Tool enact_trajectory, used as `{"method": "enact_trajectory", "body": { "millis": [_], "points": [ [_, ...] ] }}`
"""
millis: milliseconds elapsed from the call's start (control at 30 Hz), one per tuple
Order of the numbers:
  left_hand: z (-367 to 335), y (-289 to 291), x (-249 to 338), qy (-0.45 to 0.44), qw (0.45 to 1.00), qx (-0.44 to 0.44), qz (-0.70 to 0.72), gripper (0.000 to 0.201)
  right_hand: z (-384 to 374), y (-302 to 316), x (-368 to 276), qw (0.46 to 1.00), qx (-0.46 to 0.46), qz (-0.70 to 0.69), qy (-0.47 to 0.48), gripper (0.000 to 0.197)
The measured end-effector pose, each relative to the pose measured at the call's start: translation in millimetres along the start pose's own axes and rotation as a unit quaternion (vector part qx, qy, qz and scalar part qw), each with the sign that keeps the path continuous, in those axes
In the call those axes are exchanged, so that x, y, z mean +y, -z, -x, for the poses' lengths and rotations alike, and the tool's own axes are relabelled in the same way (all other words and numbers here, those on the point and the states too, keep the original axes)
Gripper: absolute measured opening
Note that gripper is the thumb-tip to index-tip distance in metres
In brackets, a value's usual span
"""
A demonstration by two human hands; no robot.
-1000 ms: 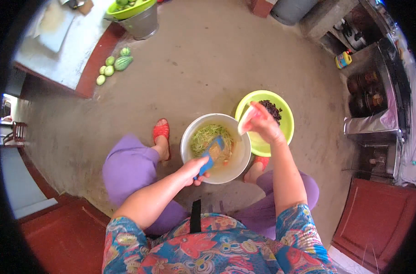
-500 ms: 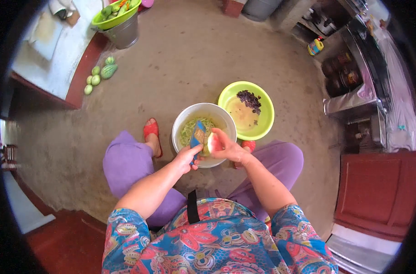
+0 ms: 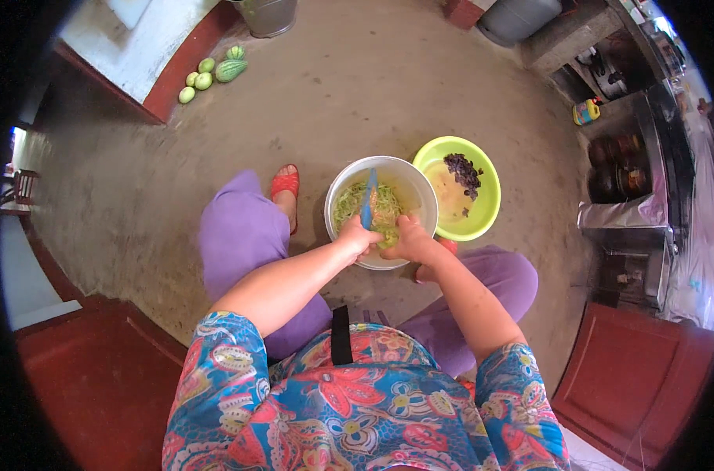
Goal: The person shreds a green fruit into a white bucket using a blue peeler while seated, then handles a yellow bowl and carries it to a tap to rinse the contents.
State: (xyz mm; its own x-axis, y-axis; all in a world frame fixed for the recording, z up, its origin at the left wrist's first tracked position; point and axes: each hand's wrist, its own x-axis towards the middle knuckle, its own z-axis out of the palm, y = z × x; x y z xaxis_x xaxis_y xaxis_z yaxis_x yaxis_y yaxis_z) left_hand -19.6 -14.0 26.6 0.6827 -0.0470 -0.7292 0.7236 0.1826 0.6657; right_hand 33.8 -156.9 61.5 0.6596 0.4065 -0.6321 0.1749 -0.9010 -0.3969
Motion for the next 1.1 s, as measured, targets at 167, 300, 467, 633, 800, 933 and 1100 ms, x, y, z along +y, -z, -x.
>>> {"method": "enact_trajectory", "body": {
  "millis": [167,300,467,633,800,933,1100],
  "points": [
    [-11,12,-2,0.053,0.998,-0.007,0.022,0.022,-15,-7,20,0.997,0.048,-0.064,0.001,0.088],
    [-6,18,-3,0.068,0.998,-0.002,0.005,0.020,-3,-5,25,0.973,0.197,-0.020,0.118,0.075],
    [1,18,-9,0.079,0.995,-0.040,-0.049,0.019,-24,-32,28,0.958,0.250,0.050,0.133,0.064],
    [11,20,-6,0.059,0.994,-0.029,-0.083,0.018,-48,-31,39,0.953,0.274,0.015,0.132,0.060],
    [7,27,-3,0.039,0.993,-0.024,-0.113,0.018,-26,-35,18,0.947,0.271,0.049,0.164,0.058],
    [28,17,-2,0.030,0.992,-0.053,-0.110,0.020,-49,-24,48,0.957,0.284,0.020,0.061,0.057],
    [12,37,-4,0.050,0.994,-0.028,-0.095,0.018,-12,-42,-1,0.949,0.241,0.073,0.190,0.066]
  ]
}}
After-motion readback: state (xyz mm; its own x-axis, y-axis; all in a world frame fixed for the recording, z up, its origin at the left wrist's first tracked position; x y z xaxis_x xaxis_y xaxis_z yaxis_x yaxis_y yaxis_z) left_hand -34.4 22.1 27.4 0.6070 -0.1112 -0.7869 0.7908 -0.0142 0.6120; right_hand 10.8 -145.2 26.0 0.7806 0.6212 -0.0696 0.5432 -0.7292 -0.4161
